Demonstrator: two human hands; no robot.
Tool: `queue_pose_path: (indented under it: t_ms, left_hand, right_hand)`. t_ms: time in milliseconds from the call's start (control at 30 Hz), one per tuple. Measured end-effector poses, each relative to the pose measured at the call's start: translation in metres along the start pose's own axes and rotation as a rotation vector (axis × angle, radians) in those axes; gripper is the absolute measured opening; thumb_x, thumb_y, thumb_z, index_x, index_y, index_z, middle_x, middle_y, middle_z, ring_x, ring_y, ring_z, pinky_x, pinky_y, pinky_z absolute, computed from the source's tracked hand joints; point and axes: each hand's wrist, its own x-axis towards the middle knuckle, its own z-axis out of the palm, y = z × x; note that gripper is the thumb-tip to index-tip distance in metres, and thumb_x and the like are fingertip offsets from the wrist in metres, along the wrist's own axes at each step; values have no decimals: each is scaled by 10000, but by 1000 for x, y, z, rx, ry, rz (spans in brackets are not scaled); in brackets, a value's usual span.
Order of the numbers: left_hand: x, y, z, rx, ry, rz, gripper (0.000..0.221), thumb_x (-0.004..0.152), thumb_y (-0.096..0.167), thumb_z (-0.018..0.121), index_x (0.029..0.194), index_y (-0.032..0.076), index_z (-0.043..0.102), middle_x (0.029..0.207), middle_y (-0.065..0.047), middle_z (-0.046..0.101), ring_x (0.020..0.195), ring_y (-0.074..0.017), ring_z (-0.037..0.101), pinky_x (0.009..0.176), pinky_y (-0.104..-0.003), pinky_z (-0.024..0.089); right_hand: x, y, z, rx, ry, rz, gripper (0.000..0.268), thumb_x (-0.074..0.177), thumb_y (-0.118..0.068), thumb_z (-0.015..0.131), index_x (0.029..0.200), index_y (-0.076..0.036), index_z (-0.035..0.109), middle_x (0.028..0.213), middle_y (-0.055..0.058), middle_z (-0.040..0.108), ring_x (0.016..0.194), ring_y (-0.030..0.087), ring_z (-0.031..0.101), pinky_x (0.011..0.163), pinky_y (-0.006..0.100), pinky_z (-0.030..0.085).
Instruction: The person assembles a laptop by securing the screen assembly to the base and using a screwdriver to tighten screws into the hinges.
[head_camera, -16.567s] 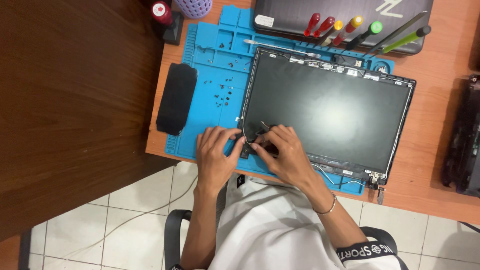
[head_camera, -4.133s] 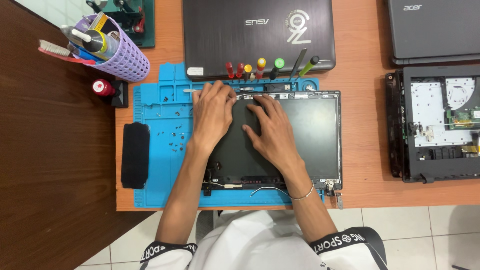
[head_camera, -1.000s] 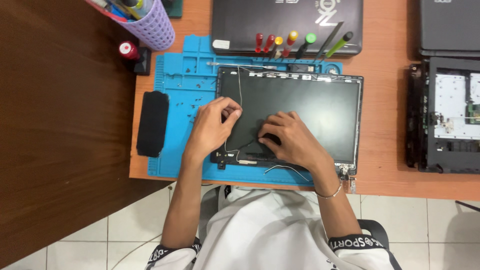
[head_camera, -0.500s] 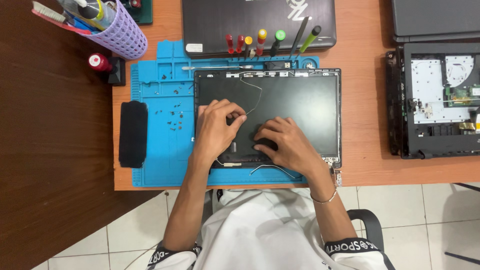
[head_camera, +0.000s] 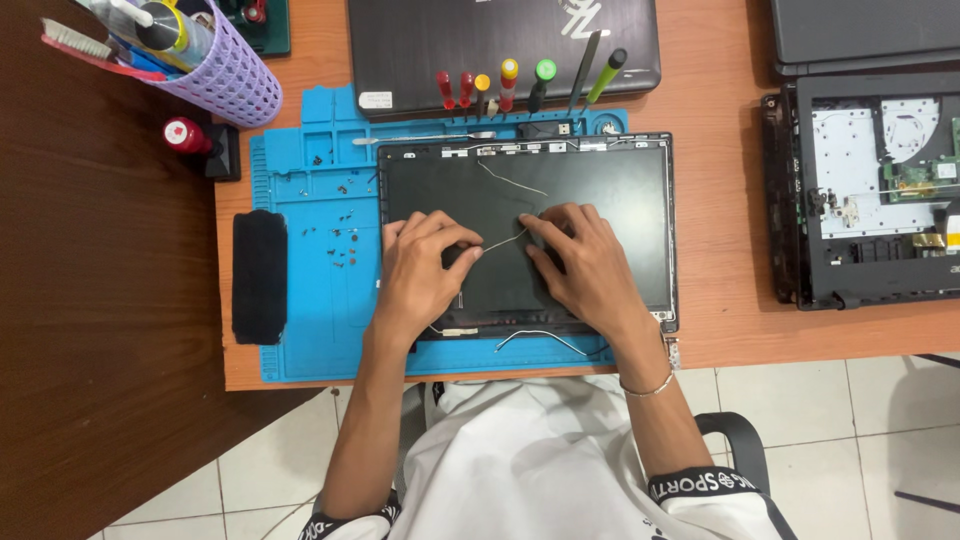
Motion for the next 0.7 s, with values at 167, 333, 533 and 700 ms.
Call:
queue_pose_path:
  t_ms: [167,333,533,700]
  left_hand:
    - [-1,1,-6,-8,15,-39,88,895,205,757,927,136,802,903,20,718,936,-177,627,990,-385,377]
    - [1,4,-6,-9,38,-32,99,922,199,736,945,124,796,904,10,719,932,-184,631,996,-390,377]
    - [-1,5,-4,-17,46,1,99,931,191,728,965,116,784,913,5,717,933,-189,641,1002,-393,382]
    - [-3,6,-4,-43,83,38,92,943,170,712,965,92,757,906,-4,698,904,-193,646,981,-383,390]
  right_hand:
    - [-6,2,-3,5,51,5,304,863,-61,777,1166,-75,757,1209,99,643,1025,270,600,902,400,533]
    - [-7,5,-6,12,52,-13,299,868,-67,777,1165,-96,759,1325,104,624,1110,293,610,932,399,543]
    - [-9,10,-6,25,14,-27,385,856,-69,785,1234,-127,741,1333,95,625,1105,290,618,926,406,546]
    - [-11,8,-12,112,13,18,385,859,-49,766,1234,-116,714,1359,103,611,1083,282,639,925,388,561]
